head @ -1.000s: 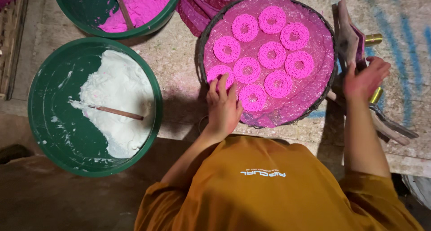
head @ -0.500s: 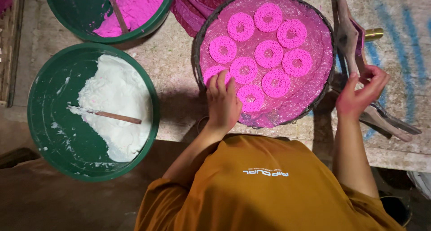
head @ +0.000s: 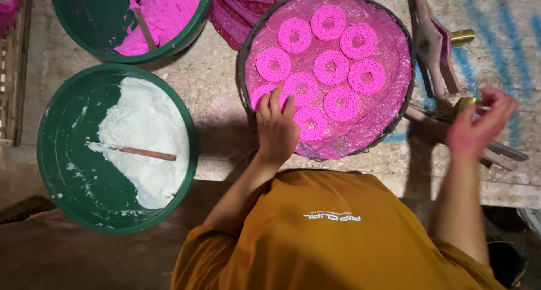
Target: The person scoops pink powder into a circular mold, presses it with a wooden tool, and removes the formed ring. They repeat this process to create multiple pink incense coils, then apply white powder to the center of each coil.
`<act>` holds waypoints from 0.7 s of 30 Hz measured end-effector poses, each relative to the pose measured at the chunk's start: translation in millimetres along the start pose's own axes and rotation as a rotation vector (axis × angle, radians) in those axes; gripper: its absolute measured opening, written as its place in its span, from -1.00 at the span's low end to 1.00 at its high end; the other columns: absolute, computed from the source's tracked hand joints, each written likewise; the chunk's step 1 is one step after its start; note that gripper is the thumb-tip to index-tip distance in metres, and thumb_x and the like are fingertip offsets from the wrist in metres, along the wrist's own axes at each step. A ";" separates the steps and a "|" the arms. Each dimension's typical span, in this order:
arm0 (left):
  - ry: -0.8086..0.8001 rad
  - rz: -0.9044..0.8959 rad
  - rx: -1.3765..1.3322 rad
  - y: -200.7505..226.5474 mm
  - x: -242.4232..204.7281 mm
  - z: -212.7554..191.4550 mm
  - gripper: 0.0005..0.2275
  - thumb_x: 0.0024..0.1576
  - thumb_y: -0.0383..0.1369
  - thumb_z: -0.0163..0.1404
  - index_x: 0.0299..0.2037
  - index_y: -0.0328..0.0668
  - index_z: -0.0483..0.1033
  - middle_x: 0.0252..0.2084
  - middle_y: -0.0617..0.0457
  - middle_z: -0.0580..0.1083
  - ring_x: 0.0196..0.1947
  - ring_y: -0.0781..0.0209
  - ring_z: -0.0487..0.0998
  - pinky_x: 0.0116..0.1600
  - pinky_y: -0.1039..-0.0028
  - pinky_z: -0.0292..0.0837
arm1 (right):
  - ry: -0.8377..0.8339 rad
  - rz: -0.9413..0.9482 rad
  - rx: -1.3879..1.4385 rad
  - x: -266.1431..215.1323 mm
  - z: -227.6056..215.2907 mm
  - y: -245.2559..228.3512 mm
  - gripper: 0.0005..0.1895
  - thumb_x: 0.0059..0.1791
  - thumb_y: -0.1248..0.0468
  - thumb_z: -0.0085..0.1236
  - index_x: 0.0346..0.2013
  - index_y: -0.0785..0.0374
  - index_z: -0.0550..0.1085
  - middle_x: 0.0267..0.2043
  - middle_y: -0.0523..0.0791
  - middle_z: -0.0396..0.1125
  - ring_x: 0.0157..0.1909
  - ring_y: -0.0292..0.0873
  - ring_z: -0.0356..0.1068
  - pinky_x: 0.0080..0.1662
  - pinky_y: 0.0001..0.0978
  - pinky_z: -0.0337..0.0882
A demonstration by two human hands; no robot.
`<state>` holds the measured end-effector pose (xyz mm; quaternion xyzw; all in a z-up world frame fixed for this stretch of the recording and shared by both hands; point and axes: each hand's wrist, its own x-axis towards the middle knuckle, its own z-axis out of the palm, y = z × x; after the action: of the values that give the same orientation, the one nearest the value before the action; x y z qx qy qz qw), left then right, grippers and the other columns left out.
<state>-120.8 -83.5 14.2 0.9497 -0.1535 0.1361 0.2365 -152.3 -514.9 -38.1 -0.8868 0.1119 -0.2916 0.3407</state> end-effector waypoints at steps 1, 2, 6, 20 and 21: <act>-0.006 0.012 0.001 0.0 -0.6 0.1 -0.48 -0.06 -0.49 0.08 0.20 -0.37 0.42 0.35 -0.32 0.23 0.34 -0.32 0.19 0.36 -0.06 0.14 | -0.073 -0.019 -0.087 1.3 -19.2 6.1 -0.62 -0.01 0.45 -0.03 0.12 0.30 0.32 0.12 -0.01 0.16 0.06 -0.09 0.25 0.11 -0.32 0.33; -0.008 0.025 0.000 0.0 0.5 0.5 -0.48 -0.06 -0.48 0.08 0.19 -0.37 0.42 0.35 -0.32 0.22 0.34 -0.32 0.19 0.36 -0.07 0.13 | -0.170 -0.015 -0.206 0.3 -32.1 11.1 -0.53 -0.05 0.37 0.06 0.16 0.30 0.31 0.14 0.03 0.16 0.10 -0.02 0.24 0.14 -0.24 0.31; 0.038 0.077 -0.046 0.9 10.6 -7.3 -0.44 0.00 -0.49 0.05 0.31 -0.34 0.39 0.39 -0.32 0.18 0.35 -0.29 0.17 0.37 -0.10 0.08 | -0.575 0.043 -0.686 1.7 -72.3 32.2 0.08 -0.31 -0.05 0.52 0.40 0.27 0.29 0.31 0.15 0.16 0.28 0.24 0.20 0.13 0.18 0.20; 0.133 0.003 -0.347 -24.9 55.2 -109.9 -0.57 0.18 -0.44 0.05 0.31 -0.12 0.42 0.38 -0.09 0.29 0.41 -0.11 0.19 0.53 0.09 0.07 | -0.824 0.259 -0.138 -2.4 -164.7 41.6 -0.36 -0.10 0.10 0.29 0.21 0.30 0.41 -0.07 0.03 0.48 -0.06 -0.06 0.49 0.01 -0.18 0.45; 0.117 -0.012 -0.375 -27.0 58.5 -112.7 -0.57 0.19 -0.43 0.05 0.30 -0.11 0.42 0.38 -0.07 0.31 0.41 -0.08 0.21 0.55 0.12 0.10 | -0.777 0.241 0.109 2.4 -168.8 26.5 -0.41 -0.07 0.13 0.24 0.19 0.34 0.39 -0.06 0.01 0.45 -0.06 -0.12 0.44 0.00 -0.25 0.41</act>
<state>-78.5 -18.8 118.5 0.8805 -0.1563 0.1588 0.4185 -250.6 -626.5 46.1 -0.8921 0.0624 0.1017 0.4359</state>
